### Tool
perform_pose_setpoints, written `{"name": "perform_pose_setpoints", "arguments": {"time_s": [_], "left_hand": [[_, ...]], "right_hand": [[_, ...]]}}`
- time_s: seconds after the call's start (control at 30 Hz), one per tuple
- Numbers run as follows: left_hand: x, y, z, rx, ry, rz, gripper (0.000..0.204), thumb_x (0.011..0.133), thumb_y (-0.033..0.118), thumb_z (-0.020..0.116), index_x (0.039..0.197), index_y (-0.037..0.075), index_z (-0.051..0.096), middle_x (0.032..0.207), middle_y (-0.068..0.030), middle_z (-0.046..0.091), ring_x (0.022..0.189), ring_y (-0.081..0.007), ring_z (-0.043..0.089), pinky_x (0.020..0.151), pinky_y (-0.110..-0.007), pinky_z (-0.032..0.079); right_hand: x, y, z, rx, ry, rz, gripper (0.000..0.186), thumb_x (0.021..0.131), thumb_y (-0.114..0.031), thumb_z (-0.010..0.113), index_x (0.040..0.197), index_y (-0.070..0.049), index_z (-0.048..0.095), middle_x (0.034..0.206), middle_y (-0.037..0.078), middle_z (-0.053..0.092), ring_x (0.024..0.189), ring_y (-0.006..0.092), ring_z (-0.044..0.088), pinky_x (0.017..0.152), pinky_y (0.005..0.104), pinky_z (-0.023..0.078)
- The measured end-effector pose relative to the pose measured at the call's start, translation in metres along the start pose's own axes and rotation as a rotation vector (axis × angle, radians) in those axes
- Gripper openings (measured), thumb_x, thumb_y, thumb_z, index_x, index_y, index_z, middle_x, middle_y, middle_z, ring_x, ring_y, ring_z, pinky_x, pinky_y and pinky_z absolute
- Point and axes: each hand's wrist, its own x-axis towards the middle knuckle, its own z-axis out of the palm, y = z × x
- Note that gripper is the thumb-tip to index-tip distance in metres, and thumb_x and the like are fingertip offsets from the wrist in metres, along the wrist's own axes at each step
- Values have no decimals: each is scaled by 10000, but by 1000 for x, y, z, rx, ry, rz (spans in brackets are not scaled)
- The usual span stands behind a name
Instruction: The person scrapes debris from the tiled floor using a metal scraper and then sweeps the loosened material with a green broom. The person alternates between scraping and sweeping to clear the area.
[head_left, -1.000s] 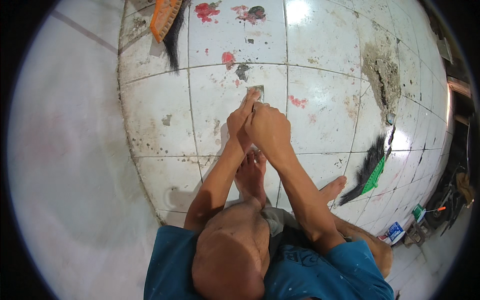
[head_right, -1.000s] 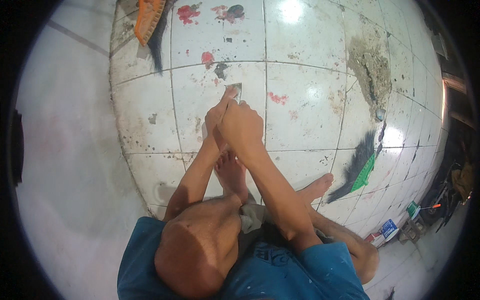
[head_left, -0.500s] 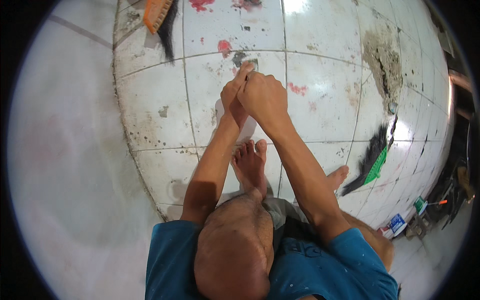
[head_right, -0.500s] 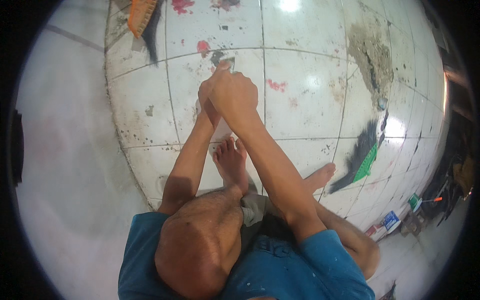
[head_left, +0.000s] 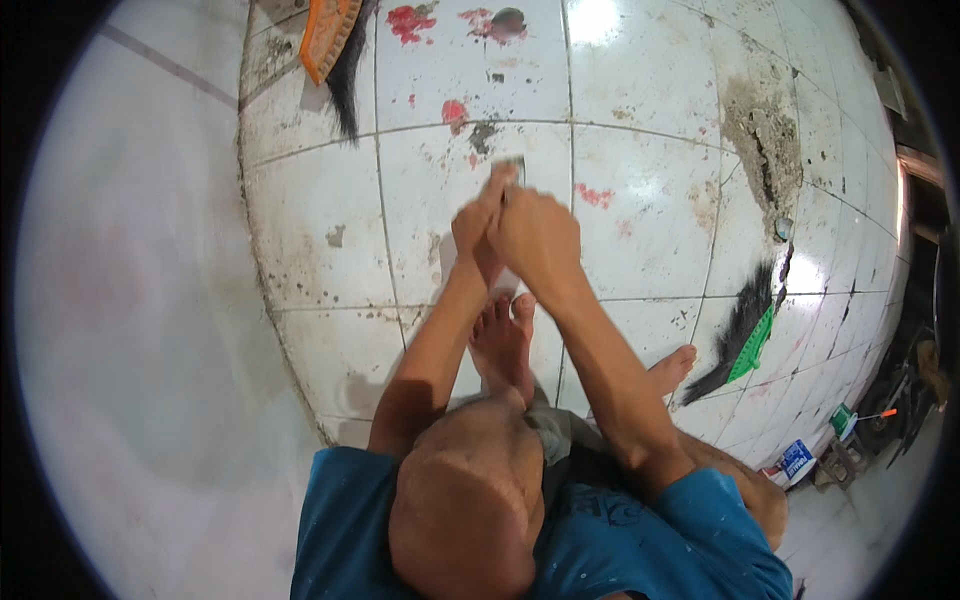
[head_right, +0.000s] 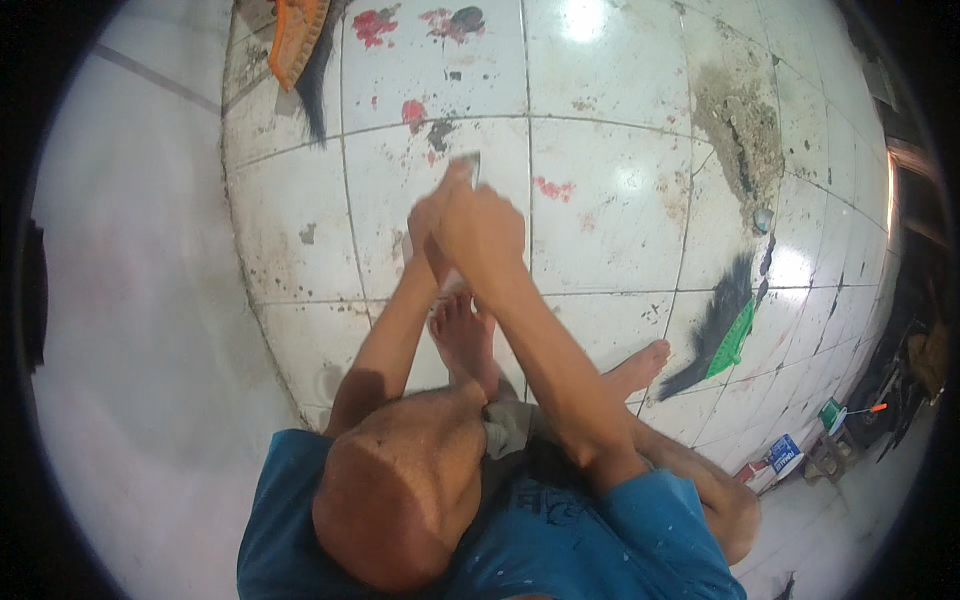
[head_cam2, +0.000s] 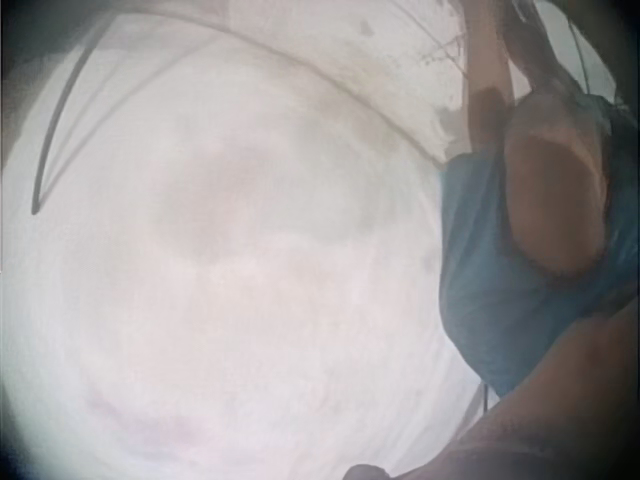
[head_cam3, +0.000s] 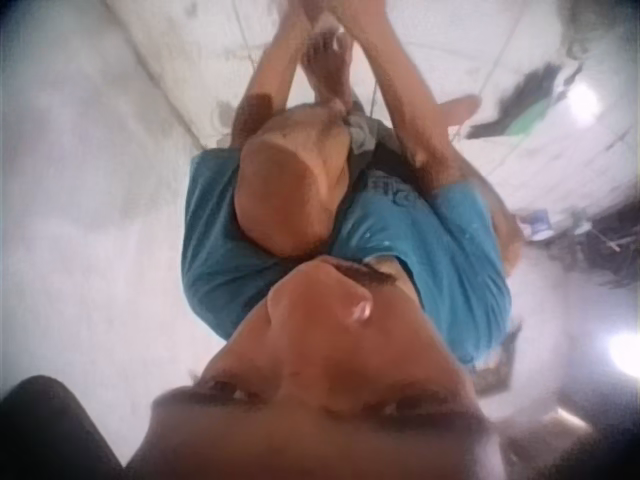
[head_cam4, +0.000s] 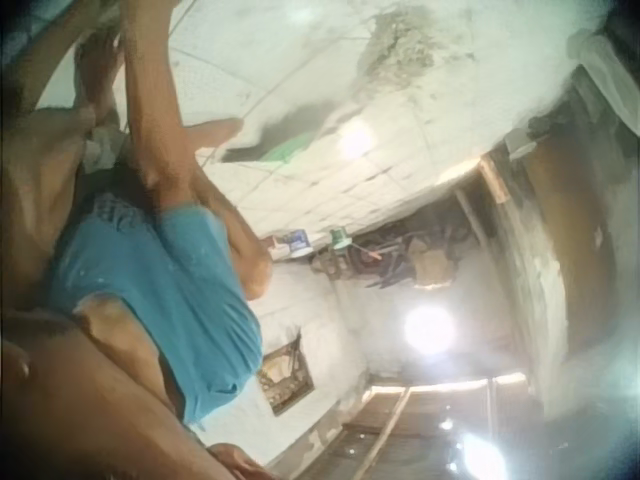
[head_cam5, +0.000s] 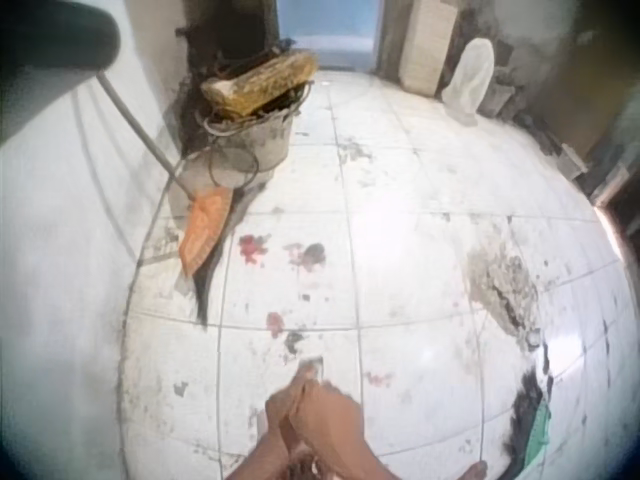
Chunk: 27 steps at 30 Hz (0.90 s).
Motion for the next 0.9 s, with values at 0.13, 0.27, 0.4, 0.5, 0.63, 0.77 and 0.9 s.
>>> {"name": "perform_pose_setpoints", "arguments": {"time_s": [0.13, 0.27, 0.4, 0.5, 0.63, 0.77, 0.9], "left_hand": [[7, 8, 0, -157, 29, -4, 511, 1040, 313, 624, 1543, 235, 585, 1180, -212, 777, 887, -429, 765, 760, -480, 576], [30, -2, -17, -118, 25, 33, 496, 1039, 299, 624, 1528, 221, 603, 1148, -211, 781, 908, -418, 769, 771, -475, 574], [-6, 0, 1, -80, 31, 13, 478, 1039, 271, 617, 1514, 213, 617, 1423, -166, 701, 991, -409, 774, 812, -453, 602], [11, 2, 1, -211, 43, 7, 477, 1040, 244, 607, 1516, 211, 615, 1533, -153, 641, 1009, -399, 777, 827, -443, 611], [21, 0, -13, -105, 41, 35, 458, 1036, 257, 614, 1492, 216, 624, 1518, -145, 652, 988, -399, 774, 813, -452, 604], [1, -5, 1, -75, 74, 29, 464, 1025, 283, 642, 1479, 188, 627, 1421, -133, 716, 957, -405, 771, 803, -453, 600], [15, 3, -7, -173, 51, 31, 441, 1024, 259, 640, 1455, 168, 648, 1448, -136, 705, 974, -393, 780, 833, -444, 612]], "right_hand": [[5, 3, 6, -44, 30, -15, 329, 1001, -257, 582, 925, 6, 764, 870, 291, 757, 838, 471, 762, 729, 552, 624], [37, -22, -26, 30, -134, 42, 308, 981, -247, 595, 916, 4, 762, 863, 289, 756, 856, 468, 770, 746, 556, 629], [-3, 0, 0, -9, -27, -1, 297, 971, -232, 604, 958, 14, 769, 840, 295, 749, 820, 473, 767, 722, 550, 631], [19, 2, 7, -42, 9, -50, 290, 981, -204, 584, 963, 23, 763, 840, 292, 752, 805, 468, 769, 706, 544, 629], [27, -13, -8, -36, -32, -41, 299, 981, -203, 579, 916, 19, 769, 847, 300, 753, 793, 466, 769, 694, 544, 627], [4, -4, 3, -15, -7, -12, 314, 979, -216, 585, 873, 12, 773, 842, 302, 752, 782, 470, 767, 688, 546, 626], [23, -8, -6, -30, -24, -26, 299, 977, -222, 590, 927, 7, 775, 892, 297, 764, 810, 466, 770, 717, 556, 627]]}}
